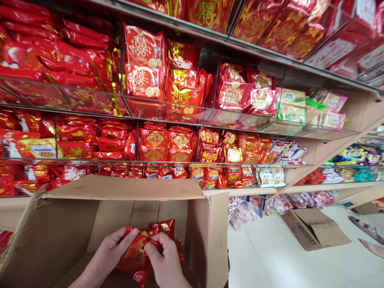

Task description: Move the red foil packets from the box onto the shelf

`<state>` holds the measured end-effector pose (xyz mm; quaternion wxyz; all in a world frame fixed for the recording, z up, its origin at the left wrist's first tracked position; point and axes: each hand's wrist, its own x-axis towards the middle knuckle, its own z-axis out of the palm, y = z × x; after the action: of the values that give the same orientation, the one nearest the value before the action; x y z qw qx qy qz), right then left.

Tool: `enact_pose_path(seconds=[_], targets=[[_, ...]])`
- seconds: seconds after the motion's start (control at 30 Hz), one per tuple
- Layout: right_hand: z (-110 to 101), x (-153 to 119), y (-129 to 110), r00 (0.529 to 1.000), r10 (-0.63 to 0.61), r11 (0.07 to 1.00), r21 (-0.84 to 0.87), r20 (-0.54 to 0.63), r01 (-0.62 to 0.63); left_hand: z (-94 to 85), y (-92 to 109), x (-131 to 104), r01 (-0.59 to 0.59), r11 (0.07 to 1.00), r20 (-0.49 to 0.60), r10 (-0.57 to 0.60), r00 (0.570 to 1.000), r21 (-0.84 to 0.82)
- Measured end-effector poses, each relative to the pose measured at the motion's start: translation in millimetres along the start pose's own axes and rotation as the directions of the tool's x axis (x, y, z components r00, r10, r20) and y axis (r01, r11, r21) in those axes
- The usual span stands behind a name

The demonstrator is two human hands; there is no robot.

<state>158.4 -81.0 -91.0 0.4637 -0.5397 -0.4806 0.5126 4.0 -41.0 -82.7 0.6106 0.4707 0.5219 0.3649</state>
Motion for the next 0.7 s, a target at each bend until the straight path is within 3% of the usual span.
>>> enact_pose_path(seconds=[0.23, 0.37, 0.43, 0.57, 0.7], targets=[[2.4, -11.1, -0.4, 0.997, -0.021, 0.987, 0.157, -0.077, 0.033, 17.1, 24.2, -22.4, 0.055, 0.963, -0.117, -0.089, 0.989, -0.264], [-6.5, -17.4, -23.3, 0.965, 0.066, 0.969, 0.247, -0.253, -0.001, 22.6, 46.5, -32.4, 0.133, 0.897, -0.014, -0.153, 0.988, -0.422], [-10.4, -19.1, -39.5, 0.957, 0.102, 0.95, 0.311, -0.273, -0.013, 27.2, 51.8, -36.7, 0.138, 0.848, 0.062, -0.123, 0.99, -0.512], [-15.6, -20.2, -63.0, 0.979, 0.061, 0.918, 0.396, -0.195, 0.022, 35.4, 54.5, -40.4, 0.123, 0.896, 0.172, -0.053, 0.984, -0.427], [-30.4, -15.4, -75.0, 0.988, -0.035, 0.976, 0.207, -0.148, 0.065, 29.7, 64.6, -36.4, 0.094, 0.963, 0.214, -0.04, 0.976, -0.251]])
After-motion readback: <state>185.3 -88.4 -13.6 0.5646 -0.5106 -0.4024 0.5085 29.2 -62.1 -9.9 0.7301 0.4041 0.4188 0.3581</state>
